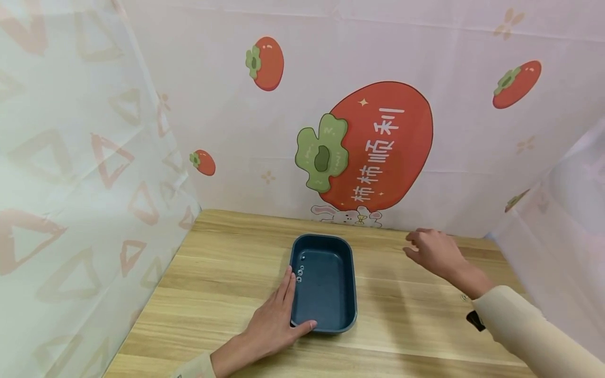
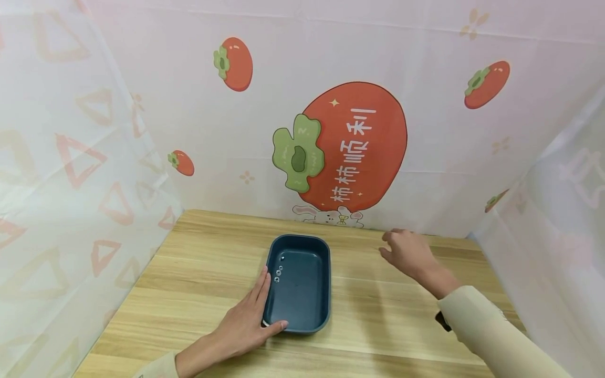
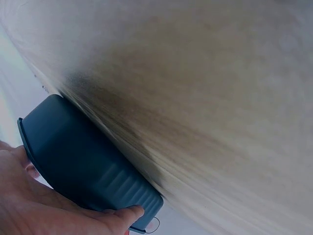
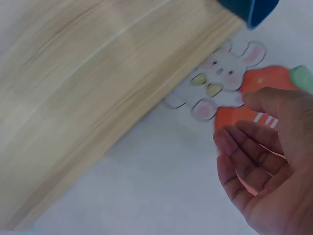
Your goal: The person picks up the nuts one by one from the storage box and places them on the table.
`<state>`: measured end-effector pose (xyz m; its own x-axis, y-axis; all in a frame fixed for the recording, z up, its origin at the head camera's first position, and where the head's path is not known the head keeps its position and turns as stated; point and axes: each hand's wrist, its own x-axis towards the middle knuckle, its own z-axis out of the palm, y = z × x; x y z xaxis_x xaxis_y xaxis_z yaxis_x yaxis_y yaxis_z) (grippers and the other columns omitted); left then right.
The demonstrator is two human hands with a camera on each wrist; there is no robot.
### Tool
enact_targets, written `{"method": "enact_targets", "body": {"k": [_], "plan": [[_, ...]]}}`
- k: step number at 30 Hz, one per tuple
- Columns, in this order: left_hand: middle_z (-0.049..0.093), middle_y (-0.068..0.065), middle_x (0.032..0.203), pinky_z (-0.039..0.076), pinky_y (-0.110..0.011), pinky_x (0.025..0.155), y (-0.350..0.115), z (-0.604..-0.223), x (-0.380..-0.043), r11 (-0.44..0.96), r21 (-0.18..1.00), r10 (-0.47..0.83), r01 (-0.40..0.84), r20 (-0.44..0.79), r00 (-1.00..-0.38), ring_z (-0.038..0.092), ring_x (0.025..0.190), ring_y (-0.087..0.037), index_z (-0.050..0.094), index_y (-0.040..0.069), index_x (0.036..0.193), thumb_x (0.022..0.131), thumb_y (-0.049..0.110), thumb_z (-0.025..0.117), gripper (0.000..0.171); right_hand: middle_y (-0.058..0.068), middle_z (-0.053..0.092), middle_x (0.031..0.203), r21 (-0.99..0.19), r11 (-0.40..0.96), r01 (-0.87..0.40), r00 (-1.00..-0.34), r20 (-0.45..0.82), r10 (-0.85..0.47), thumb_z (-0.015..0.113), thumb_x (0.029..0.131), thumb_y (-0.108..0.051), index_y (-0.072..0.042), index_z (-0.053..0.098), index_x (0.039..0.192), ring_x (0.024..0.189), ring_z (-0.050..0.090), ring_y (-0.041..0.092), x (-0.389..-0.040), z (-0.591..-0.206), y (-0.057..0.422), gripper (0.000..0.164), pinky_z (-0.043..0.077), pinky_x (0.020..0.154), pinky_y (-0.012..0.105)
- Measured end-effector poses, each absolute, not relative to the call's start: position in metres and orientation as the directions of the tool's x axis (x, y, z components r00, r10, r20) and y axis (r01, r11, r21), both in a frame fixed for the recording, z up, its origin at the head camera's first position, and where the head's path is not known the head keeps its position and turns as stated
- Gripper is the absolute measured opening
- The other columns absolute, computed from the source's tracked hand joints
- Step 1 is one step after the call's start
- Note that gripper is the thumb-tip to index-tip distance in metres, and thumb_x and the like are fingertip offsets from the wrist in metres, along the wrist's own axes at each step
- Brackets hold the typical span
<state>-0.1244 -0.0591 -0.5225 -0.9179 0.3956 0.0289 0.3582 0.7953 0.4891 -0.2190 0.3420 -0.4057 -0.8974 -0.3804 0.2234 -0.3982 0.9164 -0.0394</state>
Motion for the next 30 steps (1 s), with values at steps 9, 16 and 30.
{"method": "enact_targets", "body": {"k": [9,16,30], "plan": [[0.003,-0.013,0.179,0.048,-0.058,0.111,-0.060,-0.521,-0.123,0.791,0.493,0.400,0.363,0.033,-0.916,0.035,0.155,-0.040,0.014,0.003,0.170,0.095,0.070,0.063,0.112,0.011,0.078,0.093,-0.040,0.852,-0.522,-0.835,0.228,-0.501,0.087,0.088,-0.020,-0.001,0.080,0.103,0.078,0.073,0.022,-0.227,-0.396,0.282,0.025,0.063,0.069,0.041],[0.002,-0.012,0.179,0.048,-0.058,0.111,-0.059,-0.522,-0.123,0.791,0.497,0.396,0.356,0.028,-0.918,0.034,0.156,-0.039,0.014,0.003,0.170,0.095,0.070,0.063,0.112,0.010,0.079,0.098,-0.052,0.806,-0.590,-0.794,0.215,-0.568,0.087,0.089,-0.021,-0.003,0.080,0.107,0.082,0.075,0.024,-0.233,-0.391,0.247,0.027,0.063,0.070,0.040],[0.000,-0.011,0.179,0.046,-0.059,0.112,-0.059,-0.522,-0.124,0.790,0.504,0.395,0.349,0.017,-0.918,0.034,0.156,-0.039,0.012,0.004,0.170,0.095,0.071,0.063,0.112,0.005,0.078,0.099,-0.043,0.777,-0.629,-0.775,0.118,-0.621,0.084,0.093,-0.026,-0.007,0.081,0.111,0.076,0.069,0.017,-0.246,-0.399,0.198,0.026,0.060,0.066,0.033]]}}
